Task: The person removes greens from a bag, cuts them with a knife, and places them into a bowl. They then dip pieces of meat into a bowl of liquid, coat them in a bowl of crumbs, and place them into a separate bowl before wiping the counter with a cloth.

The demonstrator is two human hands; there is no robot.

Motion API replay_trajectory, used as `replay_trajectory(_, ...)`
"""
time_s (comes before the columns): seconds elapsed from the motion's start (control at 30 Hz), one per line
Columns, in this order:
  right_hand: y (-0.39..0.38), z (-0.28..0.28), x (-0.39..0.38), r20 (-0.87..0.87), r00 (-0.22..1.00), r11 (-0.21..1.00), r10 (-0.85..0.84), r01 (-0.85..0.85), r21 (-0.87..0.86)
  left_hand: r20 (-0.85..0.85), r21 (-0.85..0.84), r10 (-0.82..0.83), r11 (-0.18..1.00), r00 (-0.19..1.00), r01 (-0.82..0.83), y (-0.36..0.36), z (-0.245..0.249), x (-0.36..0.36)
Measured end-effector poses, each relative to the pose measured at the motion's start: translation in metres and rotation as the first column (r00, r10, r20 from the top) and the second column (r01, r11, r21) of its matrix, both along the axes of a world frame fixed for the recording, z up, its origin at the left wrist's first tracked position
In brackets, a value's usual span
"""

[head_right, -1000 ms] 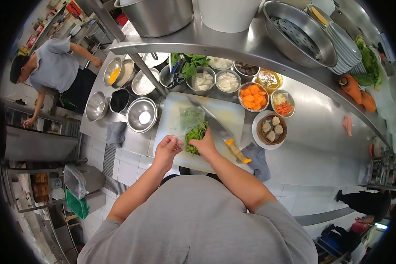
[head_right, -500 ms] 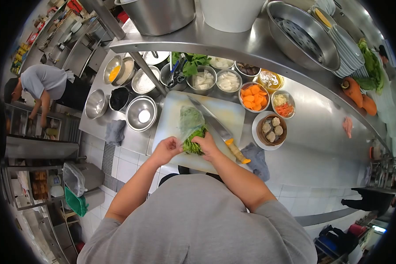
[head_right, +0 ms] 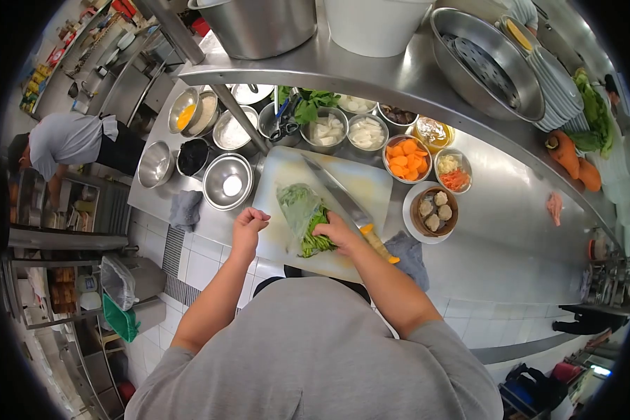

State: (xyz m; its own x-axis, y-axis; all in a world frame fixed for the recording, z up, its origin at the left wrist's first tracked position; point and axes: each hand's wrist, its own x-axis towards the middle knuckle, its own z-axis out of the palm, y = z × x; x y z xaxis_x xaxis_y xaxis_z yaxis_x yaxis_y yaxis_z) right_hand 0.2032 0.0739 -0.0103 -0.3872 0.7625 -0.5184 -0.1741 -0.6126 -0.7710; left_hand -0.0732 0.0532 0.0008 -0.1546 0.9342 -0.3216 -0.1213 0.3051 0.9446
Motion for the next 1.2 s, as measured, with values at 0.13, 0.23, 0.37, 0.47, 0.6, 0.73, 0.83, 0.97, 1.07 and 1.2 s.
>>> replay_trajectory(0.13, 0.012, 0.01, 0.006, 0.071, 0.993, 0.996, 0.094, -0.094, -0.008, -0.319, 0.182, -0.198, 0.947, 0.927, 0.265, -0.03, 0.037, 0.044)
replay_trajectory(0.23, 0.017, 0.011, 0.004, 0.132, 0.986, 0.991, 0.106, -0.115, 0.064, -0.385, 0.053, -0.378, 0.902, 0.842, 0.429, -0.03, 0.0, 0.042)
replay_trajectory(0.37, 0.035, 0.006, 0.014, 0.51, 0.819, 0.915, 0.262, -0.378, 0.138, 0.141, 0.043, -0.287, 0.958, 0.947, 0.284, -0.014, 0.005, 0.026)
replay_trajectory(0.47, 0.038, 0.008, 0.011, 0.736, 0.667, 0.818, 0.12, -0.486, 0.308, 0.245, 0.003, -0.288, 0.955, 0.926, 0.296, -0.007, 0.005, 0.016)
replay_trajectory(0.6, 0.019, 0.034, -0.011, 0.906, 0.415, 0.664, -0.076, -0.657, 0.357, 0.167, 0.011, -0.33, 0.943, 0.929, 0.333, -0.005, -0.007, 0.036)
replay_trajectory(0.73, 0.026, 0.047, -0.017, 0.945, 0.326, 0.644, 0.027, -0.729, 0.233, -0.06, 0.016, -0.125, 0.992, 0.99, 0.126, 0.002, -0.045, 0.019)
replay_trajectory(0.83, 0.027, 0.045, -0.007, 0.926, 0.373, 0.583, 0.058, -0.765, 0.272, -0.338, 0.056, 0.002, 0.998, 0.941, 0.018, 0.004, -0.05, 0.003)
replay_trajectory(0.97, 0.02, 0.043, -0.002, 0.952, 0.307, 0.431, 0.003, -0.859, 0.276, -0.689, 0.507, 0.337, 0.857, 0.642, 0.094, -0.007, -0.001, 0.038)
replay_trajectory(1.07, 0.014, 0.043, -0.002, 0.934, 0.356, 0.377, -0.018, -0.863, 0.336, -0.615, 0.274, -0.038, 0.926, 0.788, 0.258, -0.007, -0.035, 0.023)
replay_trajectory(1.2, 0.011, 0.032, 0.009, 0.881, 0.467, 0.375, -0.074, -0.806, 0.458, -0.032, -0.157, 0.275, 0.948, 0.961, -0.277, -0.007, -0.057, -0.008)
